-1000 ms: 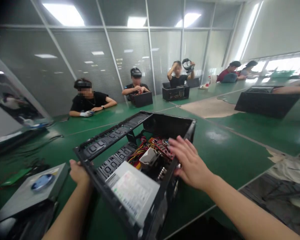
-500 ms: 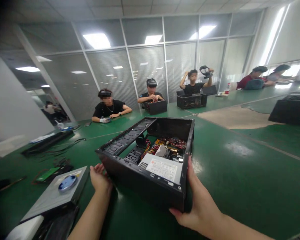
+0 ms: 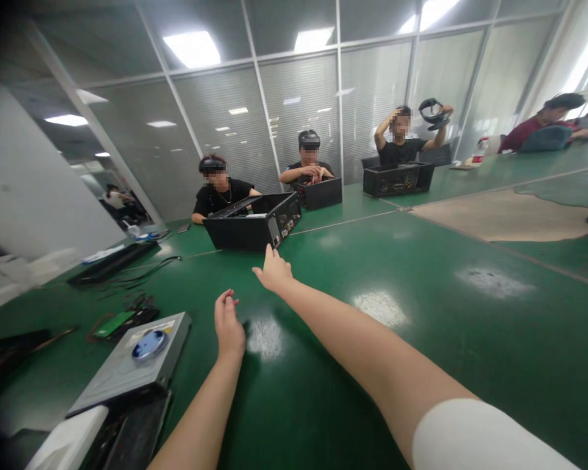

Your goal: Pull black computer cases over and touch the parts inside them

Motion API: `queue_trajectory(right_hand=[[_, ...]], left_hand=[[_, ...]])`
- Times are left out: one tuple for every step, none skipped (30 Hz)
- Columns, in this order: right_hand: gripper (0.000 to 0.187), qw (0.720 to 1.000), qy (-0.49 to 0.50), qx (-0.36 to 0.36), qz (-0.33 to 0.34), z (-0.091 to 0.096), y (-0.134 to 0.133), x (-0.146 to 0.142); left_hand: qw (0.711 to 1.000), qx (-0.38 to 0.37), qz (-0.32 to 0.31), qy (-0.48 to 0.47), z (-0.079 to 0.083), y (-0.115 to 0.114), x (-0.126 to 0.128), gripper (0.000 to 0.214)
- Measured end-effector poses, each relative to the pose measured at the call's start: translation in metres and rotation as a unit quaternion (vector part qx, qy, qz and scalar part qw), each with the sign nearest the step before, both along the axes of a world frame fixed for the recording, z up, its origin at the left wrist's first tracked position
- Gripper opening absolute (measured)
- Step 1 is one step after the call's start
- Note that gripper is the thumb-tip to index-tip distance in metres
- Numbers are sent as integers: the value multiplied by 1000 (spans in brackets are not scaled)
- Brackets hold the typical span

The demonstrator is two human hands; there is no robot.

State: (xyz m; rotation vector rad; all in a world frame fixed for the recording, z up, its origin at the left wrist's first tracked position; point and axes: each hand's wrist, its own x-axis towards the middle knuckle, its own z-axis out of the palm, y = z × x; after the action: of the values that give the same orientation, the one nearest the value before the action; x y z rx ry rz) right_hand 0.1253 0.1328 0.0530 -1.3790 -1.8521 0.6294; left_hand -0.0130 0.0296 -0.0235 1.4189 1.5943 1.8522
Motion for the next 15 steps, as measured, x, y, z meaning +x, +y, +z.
queue_trajectory(right_hand=[[85,1000,-3,3,20,-9,-9,0],[83,999,-4,4,38,-17,-19,4],[79,999,-5,3,53,-25,-28,11],[76,998,-5,2,66,-31,-37,22],[72,997,-4,0,75,-35,-46,36],[68,997,-4,-2,82,-36,-54,51],[64,996,-5,-3,88,-36,-64,69],[58,996,-7,-3,93,-34,-75,87],[53,995,-11,-3,98,-31,-87,107],[49,995,-16,-1,103,-27,-102,128],[47,994,-26,3,108,-24,-118,150],[46,993,-42,11,112,-23,-135,173],[47,991,-65,20,115,-22,-152,197],[48,988,-101,35,112,-24,-168,221],[49,985,-134,51,96,-27,-183,246]], left_hand=[[1000,0,-1,-1,-1,1,0,43],[1000,-1,-8,2,-2,1,0,42],[1000,0,-16,7,-2,2,1,42],[1000,2,-25,13,-2,2,2,41],[999,6,-31,19,-2,2,4,42],[999,9,-36,25,-1,1,5,42],[999,12,-39,31,1,1,6,42],[998,13,-41,38,2,0,7,43],[998,14,-44,45,3,0,7,43],[997,14,-48,51,4,-1,7,43],[997,14,-52,57,5,-1,7,42],[996,15,-58,61,6,-1,7,42],[996,15,-64,66,6,-1,8,42],[995,16,-70,73,7,-1,8,41],[994,17,-77,80,7,-1,9,41]])
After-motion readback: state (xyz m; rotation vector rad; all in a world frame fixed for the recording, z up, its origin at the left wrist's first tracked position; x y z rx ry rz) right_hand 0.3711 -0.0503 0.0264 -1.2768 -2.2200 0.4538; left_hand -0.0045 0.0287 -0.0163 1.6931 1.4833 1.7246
